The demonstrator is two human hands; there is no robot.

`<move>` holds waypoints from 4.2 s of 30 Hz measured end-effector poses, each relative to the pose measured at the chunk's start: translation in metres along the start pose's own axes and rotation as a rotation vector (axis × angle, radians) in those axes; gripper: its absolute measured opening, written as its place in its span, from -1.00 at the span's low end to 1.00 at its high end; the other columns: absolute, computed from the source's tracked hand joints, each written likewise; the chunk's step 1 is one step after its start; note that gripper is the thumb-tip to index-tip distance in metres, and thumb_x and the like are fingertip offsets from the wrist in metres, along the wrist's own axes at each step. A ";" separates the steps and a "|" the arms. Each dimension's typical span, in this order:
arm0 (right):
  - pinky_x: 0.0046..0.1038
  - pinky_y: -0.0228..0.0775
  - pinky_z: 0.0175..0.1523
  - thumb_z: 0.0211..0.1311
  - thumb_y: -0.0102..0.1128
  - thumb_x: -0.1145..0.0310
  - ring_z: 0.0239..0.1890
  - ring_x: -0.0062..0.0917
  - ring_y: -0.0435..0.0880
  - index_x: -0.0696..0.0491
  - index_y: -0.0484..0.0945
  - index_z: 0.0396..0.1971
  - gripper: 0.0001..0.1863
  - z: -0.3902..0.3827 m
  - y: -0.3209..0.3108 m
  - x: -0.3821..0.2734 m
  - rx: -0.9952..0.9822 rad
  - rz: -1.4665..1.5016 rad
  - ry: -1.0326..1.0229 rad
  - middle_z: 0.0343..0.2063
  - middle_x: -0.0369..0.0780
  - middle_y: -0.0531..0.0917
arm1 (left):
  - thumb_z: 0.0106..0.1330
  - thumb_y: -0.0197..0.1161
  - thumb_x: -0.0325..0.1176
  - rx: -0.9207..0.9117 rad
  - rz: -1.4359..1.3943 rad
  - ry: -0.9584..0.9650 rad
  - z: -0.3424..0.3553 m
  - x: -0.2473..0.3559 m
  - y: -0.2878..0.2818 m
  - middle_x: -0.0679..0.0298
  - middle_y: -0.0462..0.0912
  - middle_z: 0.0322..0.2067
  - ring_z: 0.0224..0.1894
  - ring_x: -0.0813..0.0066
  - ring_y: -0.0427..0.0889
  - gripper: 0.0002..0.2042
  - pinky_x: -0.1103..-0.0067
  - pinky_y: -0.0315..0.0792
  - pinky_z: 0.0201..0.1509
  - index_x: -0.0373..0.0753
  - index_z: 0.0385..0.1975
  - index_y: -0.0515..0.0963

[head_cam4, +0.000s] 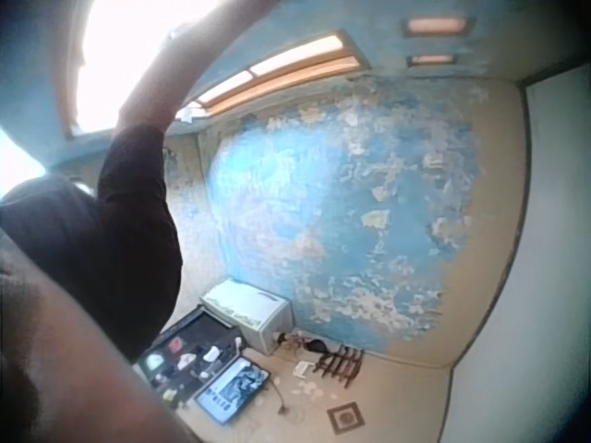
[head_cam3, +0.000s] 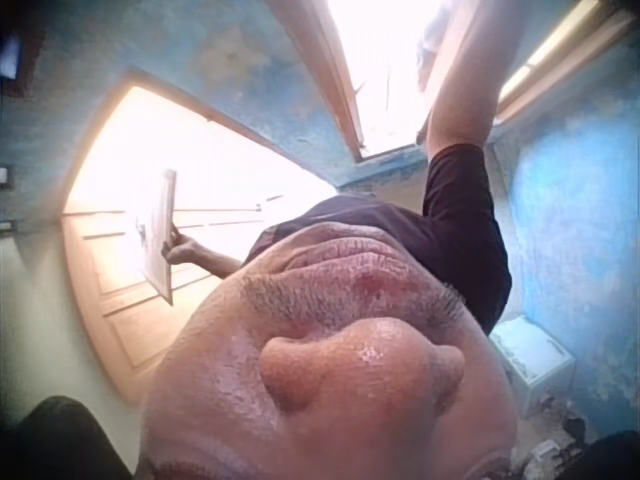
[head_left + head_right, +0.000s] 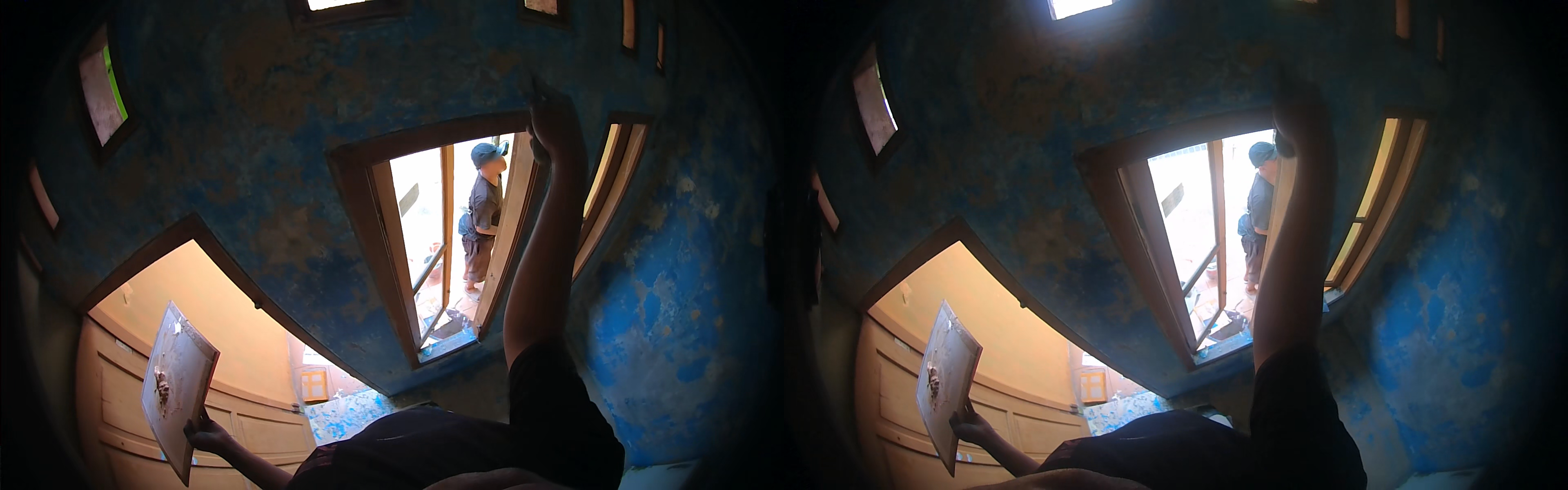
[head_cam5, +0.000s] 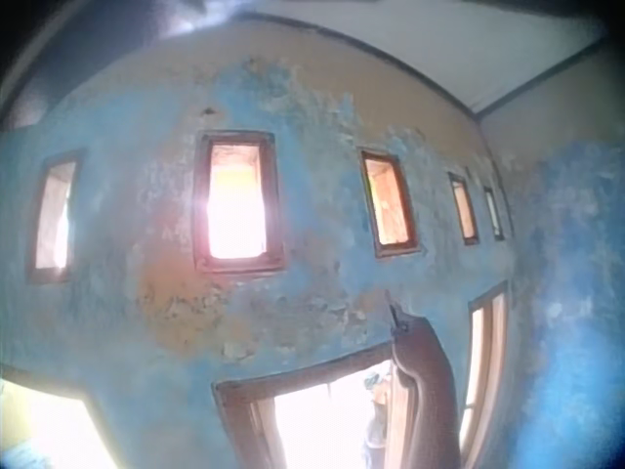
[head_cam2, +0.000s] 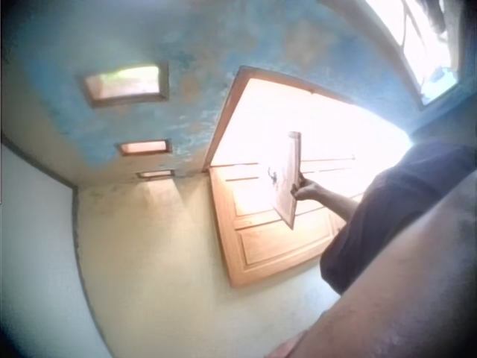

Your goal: The person applies plaster to a blue ceiling using a trowel and hawk. They repeatedly scoop plaster from the hawk and spread it onto the ceiling surface in a room with multiple window openings.

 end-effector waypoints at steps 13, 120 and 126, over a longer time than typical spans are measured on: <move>-0.35 0.29 -0.24 -0.08 -0.07 0.47 -0.41 -0.37 0.50 0.15 0.43 -0.70 -0.86 -0.032 -0.039 -0.021 0.079 -0.210 -0.210 -0.55 -0.01 0.50 | 0.03 -0.09 -0.39 -0.024 0.011 0.010 -0.020 0.010 0.004 -0.07 0.28 -0.20 -0.17 0.08 0.33 -0.59 0.39 0.36 -0.11 -0.58 -0.17 0.15; -0.64 0.30 -0.44 -0.06 0.09 0.35 -0.60 -0.64 0.47 0.02 0.36 -0.15 -0.63 -0.205 0.017 -0.437 -1.267 0.898 -0.110 -0.59 -0.32 0.53 | -0.21 0.04 -0.44 0.056 0.171 -0.186 0.056 -0.012 -0.090 0.17 0.29 -0.24 -0.13 0.34 0.28 -0.50 0.46 0.17 -0.01 -0.33 -0.15 0.19; -0.62 0.25 -0.46 -0.08 0.10 0.42 -0.61 -0.66 0.37 0.08 0.34 -0.14 -0.60 -0.242 0.056 -0.457 -1.313 0.951 -0.244 -0.60 -0.27 0.48 | -0.26 -0.02 -0.48 0.067 0.054 -0.379 0.069 -0.018 -0.090 0.17 0.27 -0.25 -0.14 0.34 0.28 -0.50 0.48 0.16 0.00 -0.40 -0.16 0.18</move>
Point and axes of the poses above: each hand's wrist, its own z-axis towards the middle knuckle, its own y-axis out of the palm, x = y × z, the point moved 4 cm from there along z, towards the middle knuckle
